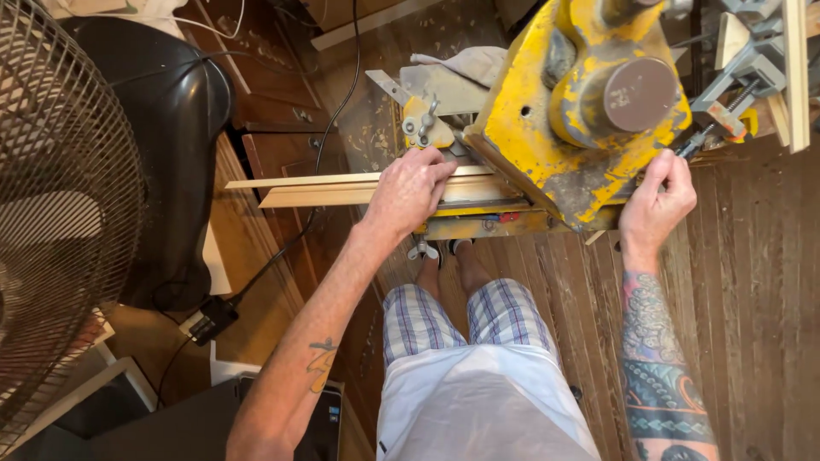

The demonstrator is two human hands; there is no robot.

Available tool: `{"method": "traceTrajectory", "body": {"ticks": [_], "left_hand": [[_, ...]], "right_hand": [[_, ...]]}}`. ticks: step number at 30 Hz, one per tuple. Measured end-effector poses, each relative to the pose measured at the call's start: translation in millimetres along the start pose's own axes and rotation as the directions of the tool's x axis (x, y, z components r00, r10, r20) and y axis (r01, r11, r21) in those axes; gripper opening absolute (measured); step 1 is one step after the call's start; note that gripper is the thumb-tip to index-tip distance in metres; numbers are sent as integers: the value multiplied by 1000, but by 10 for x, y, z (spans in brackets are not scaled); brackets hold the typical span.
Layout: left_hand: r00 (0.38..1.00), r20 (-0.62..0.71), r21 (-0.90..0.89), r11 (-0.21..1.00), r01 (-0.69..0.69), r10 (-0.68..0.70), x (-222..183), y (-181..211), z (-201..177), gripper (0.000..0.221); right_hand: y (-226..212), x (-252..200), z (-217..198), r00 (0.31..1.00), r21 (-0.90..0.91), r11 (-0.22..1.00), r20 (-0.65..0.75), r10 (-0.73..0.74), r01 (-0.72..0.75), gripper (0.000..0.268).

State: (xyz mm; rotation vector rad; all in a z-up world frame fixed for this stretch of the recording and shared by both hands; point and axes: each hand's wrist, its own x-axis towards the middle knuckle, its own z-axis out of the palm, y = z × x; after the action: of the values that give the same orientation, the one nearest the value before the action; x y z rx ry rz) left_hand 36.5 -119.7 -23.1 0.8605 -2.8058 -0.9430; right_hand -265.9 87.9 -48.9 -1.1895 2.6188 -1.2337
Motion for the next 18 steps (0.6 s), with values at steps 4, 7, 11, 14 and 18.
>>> {"method": "traceTrajectory", "body": {"ticks": [4,7,11,14,18], "left_hand": [[999,25,-29,999,22,-21,25,-29,-14,24],[1000,19,-62,998,20,-18,-4,-82,-2,24],[998,57,-68,997,44,-40,-105,-137,-64,22],[1000,7,-66,998,5,-4,-173,-166,-212,20],[996,80,-7,999,43,-43,-232,-278,-170,28]], "right_hand": [[76,-3,26,993,-6,994,39,108,-108,41],[144,1,42,992,-30,995,88,92,-90,34],[83,-3,6,983,-4,990,123,139,-140,33],[139,-17,-1,980,-8,988,129,151,-151,27],[242,-63,34,972,-5,984,159,175,-176,33]]}}
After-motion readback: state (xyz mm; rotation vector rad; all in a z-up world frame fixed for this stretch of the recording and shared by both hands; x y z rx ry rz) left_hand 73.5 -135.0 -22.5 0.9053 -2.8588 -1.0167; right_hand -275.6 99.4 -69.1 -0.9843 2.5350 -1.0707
